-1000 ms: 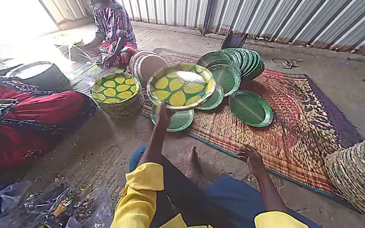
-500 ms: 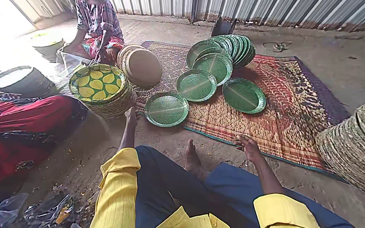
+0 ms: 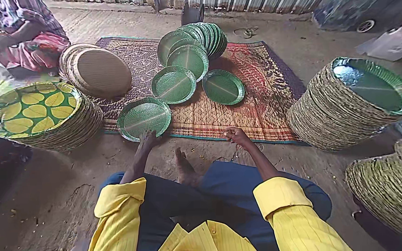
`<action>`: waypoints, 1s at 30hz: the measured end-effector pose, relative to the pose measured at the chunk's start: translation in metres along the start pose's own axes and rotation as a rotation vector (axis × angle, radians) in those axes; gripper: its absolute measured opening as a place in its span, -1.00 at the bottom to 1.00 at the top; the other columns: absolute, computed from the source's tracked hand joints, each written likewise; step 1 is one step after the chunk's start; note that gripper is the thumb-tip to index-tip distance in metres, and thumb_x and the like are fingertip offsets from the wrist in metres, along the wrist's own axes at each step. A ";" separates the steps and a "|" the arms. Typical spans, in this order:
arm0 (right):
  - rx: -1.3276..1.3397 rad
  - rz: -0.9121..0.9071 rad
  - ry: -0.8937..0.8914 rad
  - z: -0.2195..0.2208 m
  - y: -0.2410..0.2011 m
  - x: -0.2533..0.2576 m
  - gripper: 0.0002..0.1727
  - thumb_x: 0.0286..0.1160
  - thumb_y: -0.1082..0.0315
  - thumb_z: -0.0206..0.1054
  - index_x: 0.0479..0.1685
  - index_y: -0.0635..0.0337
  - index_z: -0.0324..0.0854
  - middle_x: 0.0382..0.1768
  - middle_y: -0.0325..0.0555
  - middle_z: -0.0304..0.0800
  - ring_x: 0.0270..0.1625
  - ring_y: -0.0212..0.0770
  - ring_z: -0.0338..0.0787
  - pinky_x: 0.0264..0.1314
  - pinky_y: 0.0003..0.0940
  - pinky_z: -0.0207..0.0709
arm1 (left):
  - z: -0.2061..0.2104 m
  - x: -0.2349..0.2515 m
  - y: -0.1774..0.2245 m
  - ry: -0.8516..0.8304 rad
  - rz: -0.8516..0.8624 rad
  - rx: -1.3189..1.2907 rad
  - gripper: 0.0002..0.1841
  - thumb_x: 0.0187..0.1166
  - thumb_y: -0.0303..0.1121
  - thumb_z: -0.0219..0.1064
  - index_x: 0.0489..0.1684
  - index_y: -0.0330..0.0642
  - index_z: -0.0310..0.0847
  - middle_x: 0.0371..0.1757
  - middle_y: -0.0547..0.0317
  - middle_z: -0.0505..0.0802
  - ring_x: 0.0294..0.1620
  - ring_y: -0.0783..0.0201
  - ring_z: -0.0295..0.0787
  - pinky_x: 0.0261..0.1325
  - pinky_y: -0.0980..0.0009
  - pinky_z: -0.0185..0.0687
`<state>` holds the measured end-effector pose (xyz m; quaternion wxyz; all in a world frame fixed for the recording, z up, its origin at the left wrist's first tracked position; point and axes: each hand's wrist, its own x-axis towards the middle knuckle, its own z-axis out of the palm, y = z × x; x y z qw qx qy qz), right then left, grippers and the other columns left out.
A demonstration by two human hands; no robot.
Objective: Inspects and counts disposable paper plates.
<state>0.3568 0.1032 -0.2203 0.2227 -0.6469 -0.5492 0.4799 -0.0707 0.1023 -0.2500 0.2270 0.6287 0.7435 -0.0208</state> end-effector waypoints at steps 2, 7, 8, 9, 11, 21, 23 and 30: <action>-0.040 0.014 -0.037 0.001 0.003 -0.001 -0.60 0.73 0.34 0.28 0.47 0.29 0.53 0.16 0.13 0.74 -0.07 -0.17 0.78 -0.01 -0.27 0.67 | 0.003 0.002 -0.003 0.139 -0.201 -0.204 -0.40 0.69 -0.05 0.30 0.53 -0.35 0.53 0.59 -0.49 0.52 0.67 -0.39 0.38 0.61 -0.30 0.31; -0.128 0.084 -0.109 0.009 0.021 0.006 -0.55 0.71 0.29 0.33 0.49 0.27 0.51 0.22 0.19 0.72 0.00 -0.08 0.77 0.07 -0.16 0.64 | 0.048 0.022 -0.048 0.431 -0.559 -0.848 -0.29 0.73 -0.12 0.26 0.68 -0.52 0.21 0.68 -0.60 0.35 0.76 -0.37 0.22 0.74 -0.21 0.14; -0.147 0.076 -0.125 0.012 0.021 0.007 -0.54 0.70 0.29 0.34 0.49 0.28 0.50 0.21 0.21 0.71 0.00 -0.06 0.77 0.10 -0.15 0.64 | 0.056 0.025 -0.052 0.463 -0.567 -0.959 -0.28 0.76 -0.15 0.23 0.73 -0.53 0.12 0.71 -0.58 0.31 0.78 -0.34 0.19 0.75 -0.19 0.12; -0.168 0.065 -0.145 0.014 0.021 0.008 -0.52 0.69 0.29 0.34 0.51 0.29 0.48 0.22 0.22 0.71 0.02 -0.04 0.77 0.13 -0.13 0.64 | 0.059 0.026 -0.052 0.500 -0.580 -1.077 -0.28 0.78 -0.18 0.20 0.76 -0.53 0.05 0.73 -0.54 0.29 0.78 -0.29 0.21 0.73 -0.16 0.19; -0.207 0.038 -0.180 0.019 0.021 0.009 -0.51 0.69 0.29 0.33 0.52 0.31 0.47 0.21 0.24 0.70 0.01 -0.04 0.76 0.15 -0.13 0.63 | 0.056 0.025 -0.042 0.542 -0.620 -1.346 -0.25 0.83 -0.20 0.10 0.85 -0.44 -0.19 0.80 -0.43 0.19 0.79 -0.21 0.20 0.67 -0.15 0.31; -0.398 0.003 -0.288 0.022 0.026 0.004 -0.48 0.71 0.26 0.33 0.54 0.37 0.46 0.28 0.35 0.68 0.18 0.12 0.77 0.35 0.04 0.58 | 0.046 0.027 -0.026 0.426 -0.626 -1.851 -0.49 0.87 -0.26 0.00 0.73 -0.25 0.10 0.57 -0.20 0.44 0.36 0.05 0.54 0.31 0.20 0.56; -0.420 -0.010 -0.289 0.021 0.029 0.005 -0.48 0.70 0.27 0.33 0.53 0.39 0.47 0.27 0.36 0.69 0.18 0.13 0.77 0.36 0.04 0.57 | 0.045 0.030 -0.022 0.425 -0.629 -1.810 -0.57 0.82 -0.34 0.00 0.61 -0.26 0.18 0.26 -0.11 0.53 0.06 0.15 0.55 0.07 0.30 0.57; -0.509 -0.031 -0.289 0.020 0.034 0.003 -0.47 0.68 0.25 0.36 0.51 0.39 0.50 0.27 0.37 0.71 0.26 0.19 0.75 0.44 0.11 0.51 | 0.011 0.028 0.012 0.569 -0.493 -1.900 -0.61 0.78 -0.38 0.02 0.51 -0.31 0.25 0.08 -0.09 0.56 -0.11 0.16 0.56 -0.07 0.28 0.61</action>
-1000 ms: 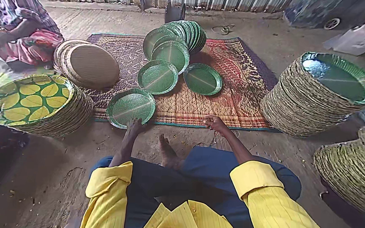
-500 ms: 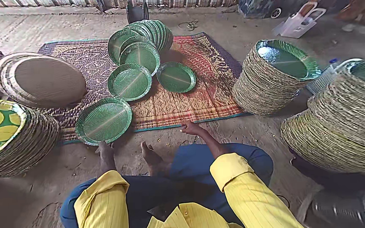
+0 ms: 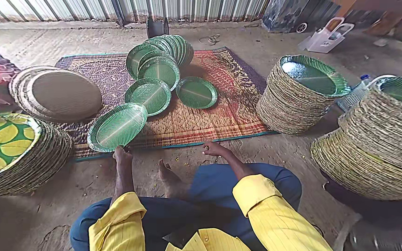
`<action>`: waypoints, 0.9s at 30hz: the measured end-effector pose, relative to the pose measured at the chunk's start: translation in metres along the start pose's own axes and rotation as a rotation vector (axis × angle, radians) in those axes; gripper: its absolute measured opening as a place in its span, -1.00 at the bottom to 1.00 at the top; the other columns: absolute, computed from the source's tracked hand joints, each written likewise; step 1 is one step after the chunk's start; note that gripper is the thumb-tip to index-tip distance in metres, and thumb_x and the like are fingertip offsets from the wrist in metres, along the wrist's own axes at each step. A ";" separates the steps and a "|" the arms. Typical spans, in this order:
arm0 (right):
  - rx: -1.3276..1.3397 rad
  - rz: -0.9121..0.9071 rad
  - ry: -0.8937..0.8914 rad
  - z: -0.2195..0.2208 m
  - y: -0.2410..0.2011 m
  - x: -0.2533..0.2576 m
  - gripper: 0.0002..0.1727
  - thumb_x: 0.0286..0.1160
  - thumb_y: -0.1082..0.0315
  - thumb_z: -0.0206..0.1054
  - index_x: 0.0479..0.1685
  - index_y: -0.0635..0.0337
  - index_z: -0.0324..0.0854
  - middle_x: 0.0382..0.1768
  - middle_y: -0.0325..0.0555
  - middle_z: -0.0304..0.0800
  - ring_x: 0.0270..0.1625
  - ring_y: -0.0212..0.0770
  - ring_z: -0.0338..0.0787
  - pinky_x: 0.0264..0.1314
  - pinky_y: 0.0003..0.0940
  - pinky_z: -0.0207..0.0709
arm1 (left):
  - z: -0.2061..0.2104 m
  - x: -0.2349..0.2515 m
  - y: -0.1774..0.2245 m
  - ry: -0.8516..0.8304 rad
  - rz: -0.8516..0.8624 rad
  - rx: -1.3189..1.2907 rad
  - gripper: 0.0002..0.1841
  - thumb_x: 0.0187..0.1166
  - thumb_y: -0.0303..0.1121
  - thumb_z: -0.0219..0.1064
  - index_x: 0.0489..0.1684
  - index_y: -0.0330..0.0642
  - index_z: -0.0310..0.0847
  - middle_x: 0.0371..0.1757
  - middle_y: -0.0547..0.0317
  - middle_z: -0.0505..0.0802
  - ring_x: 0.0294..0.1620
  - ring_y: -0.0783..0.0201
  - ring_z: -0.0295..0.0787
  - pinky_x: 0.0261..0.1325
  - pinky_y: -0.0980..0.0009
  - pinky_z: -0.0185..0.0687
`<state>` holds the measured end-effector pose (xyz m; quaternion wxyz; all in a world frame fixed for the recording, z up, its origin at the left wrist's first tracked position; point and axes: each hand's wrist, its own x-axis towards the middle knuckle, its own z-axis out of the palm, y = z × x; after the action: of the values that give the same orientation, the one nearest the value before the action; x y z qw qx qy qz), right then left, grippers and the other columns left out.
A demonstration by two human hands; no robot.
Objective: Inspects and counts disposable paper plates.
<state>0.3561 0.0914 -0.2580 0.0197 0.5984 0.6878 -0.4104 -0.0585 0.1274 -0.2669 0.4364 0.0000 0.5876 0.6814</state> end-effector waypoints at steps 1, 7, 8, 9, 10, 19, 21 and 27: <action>-0.001 0.002 -0.002 0.000 0.000 0.000 -0.47 0.67 0.25 0.36 0.52 0.39 0.50 0.25 0.36 0.72 0.25 0.19 0.76 0.44 0.12 0.51 | 0.008 -0.006 0.004 -0.012 0.021 -0.003 -0.63 0.79 -0.38 0.02 0.49 -0.34 0.27 0.05 -0.10 0.57 -0.14 0.16 0.57 -0.08 0.27 0.62; -0.011 0.027 -0.009 0.000 0.000 -0.004 -0.46 0.67 0.26 0.36 0.55 0.36 0.48 0.24 0.35 0.73 0.25 0.19 0.76 0.45 0.14 0.50 | 0.070 -0.032 0.024 -0.148 0.085 -0.040 -0.59 0.82 -0.37 0.01 0.58 -0.29 0.18 0.10 -0.10 0.55 -0.12 0.17 0.58 -0.06 0.26 0.63; -0.026 0.025 -0.012 0.000 0.000 -0.004 -0.46 0.67 0.26 0.35 0.55 0.36 0.48 0.25 0.36 0.73 0.28 0.22 0.75 0.47 0.16 0.48 | 0.080 -0.031 0.026 -0.184 0.081 -0.037 -0.58 0.82 -0.36 0.02 0.59 -0.27 0.18 0.09 -0.09 0.56 -0.14 0.17 0.59 -0.07 0.26 0.64; -0.044 0.023 -0.017 0.000 0.000 -0.004 -0.46 0.68 0.25 0.34 0.56 0.36 0.48 0.25 0.37 0.73 0.29 0.24 0.74 0.48 0.18 0.46 | 0.090 -0.029 0.027 -0.228 0.073 -0.020 -0.61 0.83 -0.33 0.03 0.54 -0.25 0.23 0.04 -0.06 0.58 -0.18 0.19 0.61 -0.10 0.28 0.66; -0.061 0.018 -0.020 0.001 0.001 -0.003 -0.46 0.68 0.25 0.34 0.55 0.36 0.48 0.24 0.39 0.73 0.28 0.26 0.74 0.48 0.21 0.46 | 0.100 -0.025 0.027 -0.287 0.065 0.026 -0.63 0.85 -0.28 0.02 0.49 -0.26 0.29 0.02 -0.05 0.63 -0.19 0.20 0.66 -0.10 0.28 0.68; -0.138 0.016 -0.022 0.002 0.001 -0.006 -0.46 0.68 0.24 0.31 0.56 0.33 0.49 0.23 0.34 0.76 0.34 0.28 0.72 0.50 0.27 0.42 | 0.082 0.010 0.015 -0.677 0.236 1.556 -0.37 0.87 0.02 -0.02 0.49 -0.46 0.48 0.36 -0.41 0.73 0.34 -0.24 0.73 0.42 -0.22 0.53; -0.146 0.024 -0.030 0.003 -0.001 -0.004 -0.47 0.66 0.24 0.32 0.55 0.30 0.50 0.22 0.33 0.76 0.34 0.29 0.72 0.47 0.29 0.44 | 0.059 0.024 0.010 -0.710 0.216 1.694 -0.43 0.87 -0.01 0.02 0.43 -0.41 0.55 0.32 -0.38 0.76 0.30 -0.23 0.76 0.39 -0.23 0.53; -0.146 -0.030 -0.032 0.003 -0.008 -0.005 -0.47 0.65 0.24 0.33 0.55 0.30 0.52 0.23 0.32 0.76 0.33 0.28 0.73 0.47 0.29 0.44 | 0.014 0.034 0.032 -0.810 0.319 1.859 -0.52 0.87 -0.13 0.06 0.49 -0.34 0.57 0.38 -0.38 0.75 0.43 -0.27 0.70 0.55 -0.25 0.43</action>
<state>0.3493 0.0862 -0.2534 0.0678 0.5784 0.7244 -0.3689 -0.0909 0.1610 -0.2546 0.3338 0.6464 0.6847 -0.0444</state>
